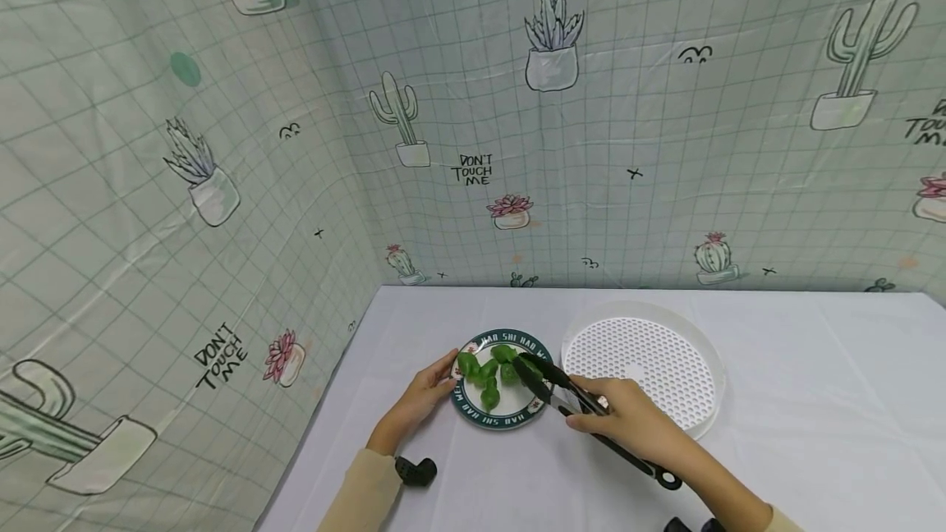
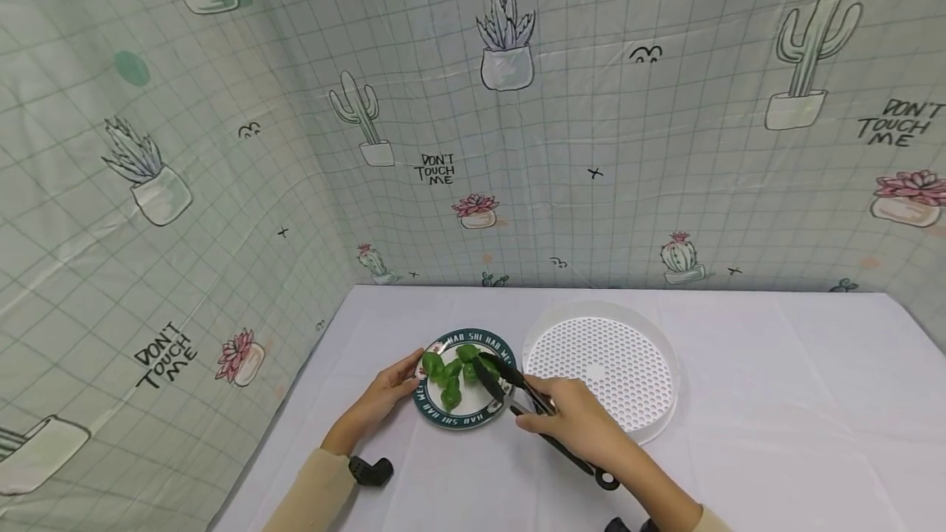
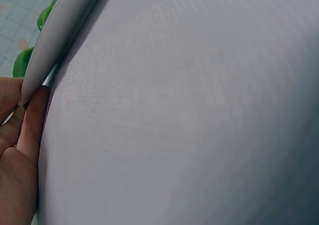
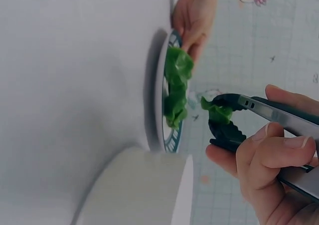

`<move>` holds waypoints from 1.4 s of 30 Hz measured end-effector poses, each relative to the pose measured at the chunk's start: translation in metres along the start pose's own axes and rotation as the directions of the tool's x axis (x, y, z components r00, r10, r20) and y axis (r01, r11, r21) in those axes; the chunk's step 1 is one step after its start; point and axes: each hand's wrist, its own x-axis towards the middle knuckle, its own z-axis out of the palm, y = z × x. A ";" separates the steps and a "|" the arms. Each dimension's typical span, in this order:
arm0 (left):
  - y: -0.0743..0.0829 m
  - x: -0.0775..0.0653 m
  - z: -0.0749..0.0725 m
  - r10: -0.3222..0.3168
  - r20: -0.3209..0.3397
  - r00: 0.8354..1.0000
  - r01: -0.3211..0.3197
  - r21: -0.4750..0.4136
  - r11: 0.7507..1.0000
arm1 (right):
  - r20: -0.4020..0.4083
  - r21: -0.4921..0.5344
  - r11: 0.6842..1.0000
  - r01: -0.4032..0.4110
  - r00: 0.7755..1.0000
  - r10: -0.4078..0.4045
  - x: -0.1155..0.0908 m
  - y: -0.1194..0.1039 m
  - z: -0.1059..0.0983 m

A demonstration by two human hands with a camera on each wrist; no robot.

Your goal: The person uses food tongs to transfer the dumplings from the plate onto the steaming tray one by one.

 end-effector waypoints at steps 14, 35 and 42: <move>0.002 0.000 0.000 -0.001 -0.005 1.000 0.001 -0.006 1.000 | -0.085 -0.013 0.998 -0.058 0.995 0.056 -0.010 0.018 -0.041; 0.004 0.000 0.001 -0.025 -0.015 1.000 0.025 -0.005 1.000 | -0.092 -0.207 0.970 -0.129 0.989 0.112 0.003 0.067 -0.069; 0.005 -0.001 0.002 -0.028 -0.013 1.000 0.028 -0.026 0.999 | -0.092 -0.191 0.971 -0.146 0.987 0.130 0.007 0.074 -0.071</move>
